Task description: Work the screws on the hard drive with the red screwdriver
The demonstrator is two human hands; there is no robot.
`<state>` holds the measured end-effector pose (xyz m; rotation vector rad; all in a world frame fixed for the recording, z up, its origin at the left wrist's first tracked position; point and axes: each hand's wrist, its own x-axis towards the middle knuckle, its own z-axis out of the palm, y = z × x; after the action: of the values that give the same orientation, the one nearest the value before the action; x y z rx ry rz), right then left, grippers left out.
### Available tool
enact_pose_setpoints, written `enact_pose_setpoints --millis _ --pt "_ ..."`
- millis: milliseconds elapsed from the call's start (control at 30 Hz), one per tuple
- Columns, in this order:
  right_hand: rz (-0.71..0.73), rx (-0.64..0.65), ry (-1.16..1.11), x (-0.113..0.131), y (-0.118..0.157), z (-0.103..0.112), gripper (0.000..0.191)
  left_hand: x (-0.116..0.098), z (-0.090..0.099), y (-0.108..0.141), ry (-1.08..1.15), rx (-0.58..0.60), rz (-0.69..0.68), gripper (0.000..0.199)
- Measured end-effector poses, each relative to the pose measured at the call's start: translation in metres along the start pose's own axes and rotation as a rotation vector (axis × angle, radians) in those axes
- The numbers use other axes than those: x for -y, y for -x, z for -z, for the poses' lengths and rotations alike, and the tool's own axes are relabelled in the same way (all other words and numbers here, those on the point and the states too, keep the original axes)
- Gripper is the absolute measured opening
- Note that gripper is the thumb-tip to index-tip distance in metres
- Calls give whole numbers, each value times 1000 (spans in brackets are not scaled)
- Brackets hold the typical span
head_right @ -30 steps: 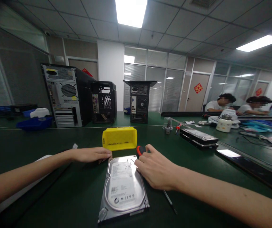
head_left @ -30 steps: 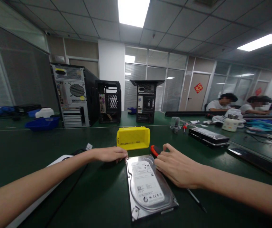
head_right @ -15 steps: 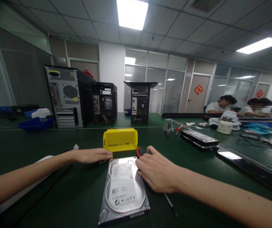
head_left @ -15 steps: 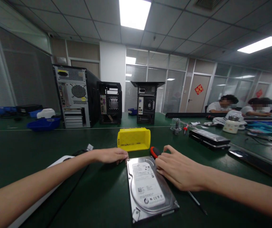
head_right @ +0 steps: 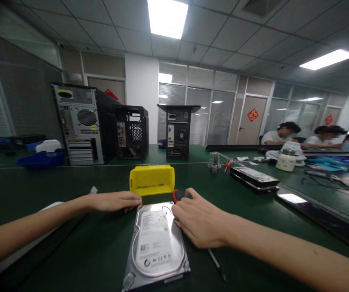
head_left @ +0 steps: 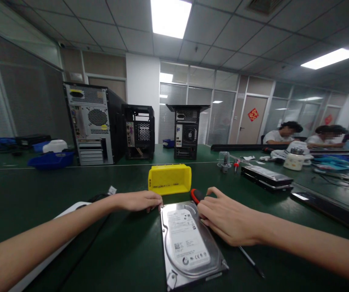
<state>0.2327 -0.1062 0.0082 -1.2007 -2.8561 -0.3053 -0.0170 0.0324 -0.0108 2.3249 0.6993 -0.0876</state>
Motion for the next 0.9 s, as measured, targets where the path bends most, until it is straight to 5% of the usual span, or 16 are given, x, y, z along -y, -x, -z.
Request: enact_pose_setpoints --millis 633,733,900 --pt "-29 -24 29 -7 7 9 27 -9 -5 0 -89 -100 53 41" --pt "-308 -109 -10 -36 60 17 42 -10 -4 1 -91 -96 39 41" --pt "-1245 -22 110 -125 229 -19 82 -14 -4 2 -140 -108 88 41"
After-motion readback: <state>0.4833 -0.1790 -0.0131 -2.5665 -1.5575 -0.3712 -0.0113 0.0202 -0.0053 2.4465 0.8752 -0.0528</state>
